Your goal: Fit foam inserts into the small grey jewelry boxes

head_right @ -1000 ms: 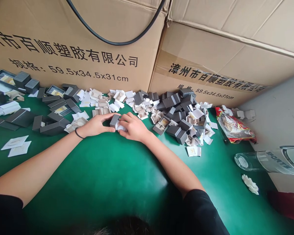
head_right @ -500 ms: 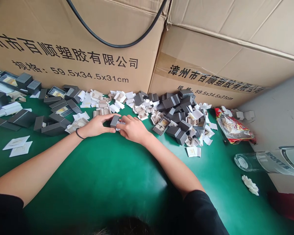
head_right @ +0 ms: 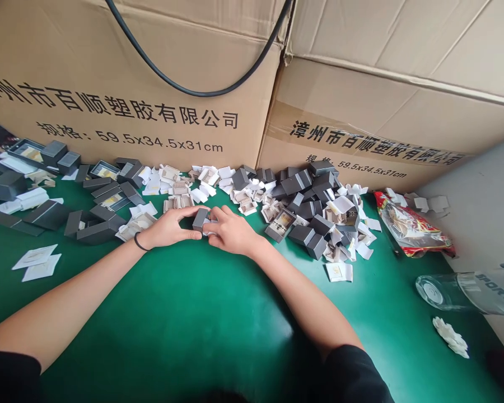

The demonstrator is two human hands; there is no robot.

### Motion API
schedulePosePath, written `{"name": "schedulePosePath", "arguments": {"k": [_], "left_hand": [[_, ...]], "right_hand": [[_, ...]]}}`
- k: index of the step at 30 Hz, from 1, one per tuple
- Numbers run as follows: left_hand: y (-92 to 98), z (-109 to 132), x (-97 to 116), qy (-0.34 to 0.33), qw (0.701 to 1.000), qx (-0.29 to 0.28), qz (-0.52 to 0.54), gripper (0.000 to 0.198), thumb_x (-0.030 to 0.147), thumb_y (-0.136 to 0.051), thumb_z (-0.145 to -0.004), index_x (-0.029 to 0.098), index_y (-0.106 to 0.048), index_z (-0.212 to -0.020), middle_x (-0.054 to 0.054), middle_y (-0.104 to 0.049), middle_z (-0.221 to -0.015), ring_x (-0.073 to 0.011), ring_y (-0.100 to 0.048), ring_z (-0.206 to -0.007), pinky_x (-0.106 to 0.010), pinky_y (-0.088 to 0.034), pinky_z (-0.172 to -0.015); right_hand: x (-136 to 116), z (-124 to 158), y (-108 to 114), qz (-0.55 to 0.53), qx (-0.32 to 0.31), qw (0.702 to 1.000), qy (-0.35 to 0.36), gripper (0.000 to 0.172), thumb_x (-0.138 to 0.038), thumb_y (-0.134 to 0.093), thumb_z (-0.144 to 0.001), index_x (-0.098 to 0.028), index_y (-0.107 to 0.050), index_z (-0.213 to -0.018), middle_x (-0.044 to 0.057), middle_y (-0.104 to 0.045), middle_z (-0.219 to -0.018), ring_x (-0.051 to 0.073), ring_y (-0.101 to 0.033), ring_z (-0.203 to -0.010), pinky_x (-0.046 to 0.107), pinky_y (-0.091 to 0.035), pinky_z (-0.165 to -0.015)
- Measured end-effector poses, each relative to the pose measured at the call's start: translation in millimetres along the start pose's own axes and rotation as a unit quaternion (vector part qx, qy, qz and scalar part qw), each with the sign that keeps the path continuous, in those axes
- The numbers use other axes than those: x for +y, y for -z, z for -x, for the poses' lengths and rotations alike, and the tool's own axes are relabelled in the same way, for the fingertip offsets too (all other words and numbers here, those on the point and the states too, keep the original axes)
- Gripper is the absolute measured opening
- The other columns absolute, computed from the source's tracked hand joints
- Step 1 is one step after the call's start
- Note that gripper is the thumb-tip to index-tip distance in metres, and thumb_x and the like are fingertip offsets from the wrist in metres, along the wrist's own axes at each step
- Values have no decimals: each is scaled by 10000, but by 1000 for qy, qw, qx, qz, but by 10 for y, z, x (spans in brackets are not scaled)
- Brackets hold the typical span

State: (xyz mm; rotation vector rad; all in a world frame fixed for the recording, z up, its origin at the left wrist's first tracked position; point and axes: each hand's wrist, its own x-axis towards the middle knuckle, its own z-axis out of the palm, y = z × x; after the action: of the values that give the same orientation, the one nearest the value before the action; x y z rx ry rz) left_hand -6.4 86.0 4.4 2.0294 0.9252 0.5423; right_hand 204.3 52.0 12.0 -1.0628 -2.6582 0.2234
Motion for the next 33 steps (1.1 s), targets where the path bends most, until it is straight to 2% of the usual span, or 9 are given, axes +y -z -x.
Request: {"name": "schedulePosePath", "arguments": {"k": [7, 14, 20, 23, 26, 30, 33], "left_hand": [[-3, 4, 8, 1, 1000, -3, -2, 709, 492, -671, -685, 170, -488, -1290, -84, -622, -1177, -265, -587, -1050, -349, -466, -927], [24, -7, -35, 6, 1000, -12, -12, 698, 482, -665, -705, 196, -474, -1313, -78, -585, -1253, -278, -543, -1145, -338, -436, -965], [21, -8, -37, 14, 1000, -23, -16, 703, 490, -633, -729, 196, -442, -1339, -87, -554, -1301, -281, -519, -1180, -366, -414, -999], [20, -5, -26, 13, 1000, -22, -7, 715, 502, -621, -736, 180, -437, -1346, -97, -541, -1316, -281, -507, -1197, -371, -407, -1012], [12, 0, -8, 16, 1000, -11, -9, 711, 526, -616, -736, 178, -459, -1336, -86, -524, -1337, -286, -492, -1215, -361, -404, -1017], [-11, 3, 3, 18, 999, 15, -31, 755, 565, -594, -741, 161, -438, -1360, -85, -496, -1366, -295, -463, -1246, -360, -369, -1048], [-19, 8, -8, 15, 999, 18, -40, 785, 572, -575, -756, 144, -394, -1388, -93, -478, -1379, -292, -449, -1261, -356, -355, -1060]], "right_hand": [[-5, 5, -73, -7, 17, 1000, 1, 153, -192, -516, -811, -220, -639, -897, 81, -472, -1000, 215, -390, -862, 338, -412, -732], [16, 130, -217, 26, 72, 997, 13, 259, -303, -422, -924, -214, -635, -1042, 92, -579, -1102, 221, -474, -964, 364, -427, -822], [-79, 225, -204, 37, 66, 997, -9, 299, -273, -444, -926, -203, -593, -1176, 109, -586, -1209, 239, -494, -1135, 404, -433, -910], [-176, 256, -218, 62, 62, 996, -18, 331, -247, -423, -929, -155, -562, -1215, 139, -556, -1266, 254, -475, -1182, 452, -387, -997], [-245, 289, -241, 94, 52, 994, -12, 380, -297, -402, -934, -101, -546, -1227, 166, -571, -1238, 281, -449, -1207, 490, -332, -1048], [-270, 277, -267, 111, 52, 992, -24, 452, -375, -395, -932, -67, -525, -1237, 186, -577, -1217, 309, -418, -1208, 499, -360, -995], [-240, 218, -270, 105, 63, 991, -48, 395, -344, -358, -948, -80, -584, -1137, 171, -628, -1107, 290, -468, -1104, 442, -417, -866]]}}
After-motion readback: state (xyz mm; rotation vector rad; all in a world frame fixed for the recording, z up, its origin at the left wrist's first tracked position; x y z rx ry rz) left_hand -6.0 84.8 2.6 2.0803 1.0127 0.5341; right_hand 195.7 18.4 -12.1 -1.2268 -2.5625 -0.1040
